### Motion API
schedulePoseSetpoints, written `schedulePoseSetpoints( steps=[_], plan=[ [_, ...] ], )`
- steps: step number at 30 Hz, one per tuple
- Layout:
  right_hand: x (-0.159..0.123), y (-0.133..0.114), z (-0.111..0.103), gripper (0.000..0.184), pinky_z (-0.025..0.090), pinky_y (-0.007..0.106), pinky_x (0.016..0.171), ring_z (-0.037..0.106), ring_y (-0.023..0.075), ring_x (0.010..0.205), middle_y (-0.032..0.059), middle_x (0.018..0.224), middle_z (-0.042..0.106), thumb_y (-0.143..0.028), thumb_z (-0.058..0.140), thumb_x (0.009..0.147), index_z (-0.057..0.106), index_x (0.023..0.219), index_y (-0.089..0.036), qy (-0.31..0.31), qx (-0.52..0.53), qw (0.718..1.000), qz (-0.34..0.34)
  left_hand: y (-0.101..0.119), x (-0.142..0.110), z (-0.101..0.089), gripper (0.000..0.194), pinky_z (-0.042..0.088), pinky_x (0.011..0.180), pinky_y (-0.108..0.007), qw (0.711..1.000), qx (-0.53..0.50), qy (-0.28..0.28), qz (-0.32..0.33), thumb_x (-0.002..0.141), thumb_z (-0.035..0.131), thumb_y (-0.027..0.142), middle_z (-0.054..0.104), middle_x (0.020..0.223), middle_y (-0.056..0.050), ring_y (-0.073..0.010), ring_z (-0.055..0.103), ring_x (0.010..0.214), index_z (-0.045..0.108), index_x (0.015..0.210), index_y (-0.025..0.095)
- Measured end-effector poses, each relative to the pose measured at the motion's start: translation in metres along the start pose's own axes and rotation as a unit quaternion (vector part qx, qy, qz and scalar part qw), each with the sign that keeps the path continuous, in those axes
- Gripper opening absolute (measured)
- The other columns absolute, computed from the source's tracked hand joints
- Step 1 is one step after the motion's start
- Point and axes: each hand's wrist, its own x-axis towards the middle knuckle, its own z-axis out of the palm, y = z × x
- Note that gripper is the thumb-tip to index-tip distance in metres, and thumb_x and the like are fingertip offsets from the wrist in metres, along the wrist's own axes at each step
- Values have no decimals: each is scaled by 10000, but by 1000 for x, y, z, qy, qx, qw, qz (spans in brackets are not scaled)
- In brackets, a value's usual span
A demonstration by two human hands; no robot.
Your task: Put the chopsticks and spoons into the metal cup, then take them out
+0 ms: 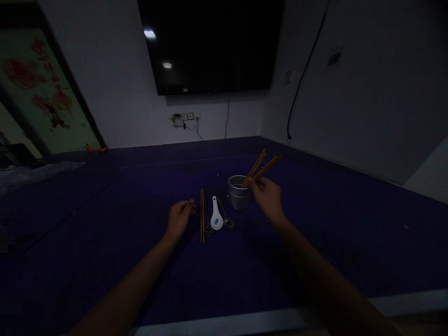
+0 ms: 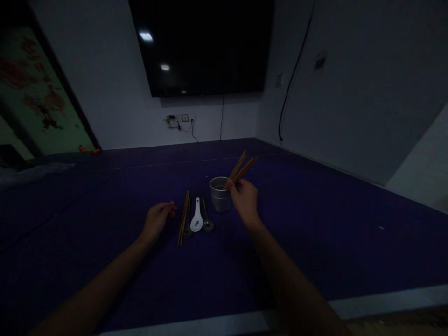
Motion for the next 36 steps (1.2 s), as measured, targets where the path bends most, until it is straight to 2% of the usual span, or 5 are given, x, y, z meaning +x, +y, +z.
schedulePoseSetpoints(
  steps=[7, 14, 23, 30, 36],
  plan=[
    [7, 5, 7, 515, 448, 311, 639, 642, 233, 728, 108, 799, 709, -617, 518, 761, 686, 805, -132, -32, 110, 991, 64, 0, 0, 0, 386, 376, 569, -254, 1000, -3, -7, 0, 761, 511, 513, 562, 521, 4, -148, 535, 543, 628, 613, 176],
    [18, 8, 21, 504, 456, 303, 625, 638, 232, 749, 96, 765, 698, -634, 589, 678, 663, 729, -138, -58, 246, 955, 158, 0, -1, 1, 383, 373, 564, -253, 1000, -7, -9, -9, 761, 520, 508, 552, 515, 5, -142, 523, 532, 624, 612, 171],
    [20, 0, 26, 404, 424, 278, 562, 603, 192, 645, 53, 648, 664, -548, 677, 607, 661, 656, -147, -31, 286, 946, 147, -2, -1, 1, 407, 372, 552, -249, 1000, -3, -16, -20, 747, 503, 535, 541, 511, 5, -139, 509, 518, 621, 617, 168],
    [19, -5, 25, 387, 419, 269, 556, 603, 187, 671, 50, 670, 671, -546, 647, 669, 678, 689, -160, -3, 297, 950, 91, 0, -1, 2, 376, 375, 546, -247, 1000, -5, -21, -21, 750, 509, 501, 545, 515, 5, -136, 512, 514, 617, 606, 171],
    [23, -1, 26, 403, 418, 279, 573, 599, 186, 659, 47, 671, 672, -550, 652, 652, 685, 699, -151, -11, 289, 952, 100, -2, -1, 3, 368, 371, 536, -245, 999, -8, -26, -25, 754, 502, 488, 538, 510, 7, -132, 504, 505, 608, 600, 171]
  ],
)
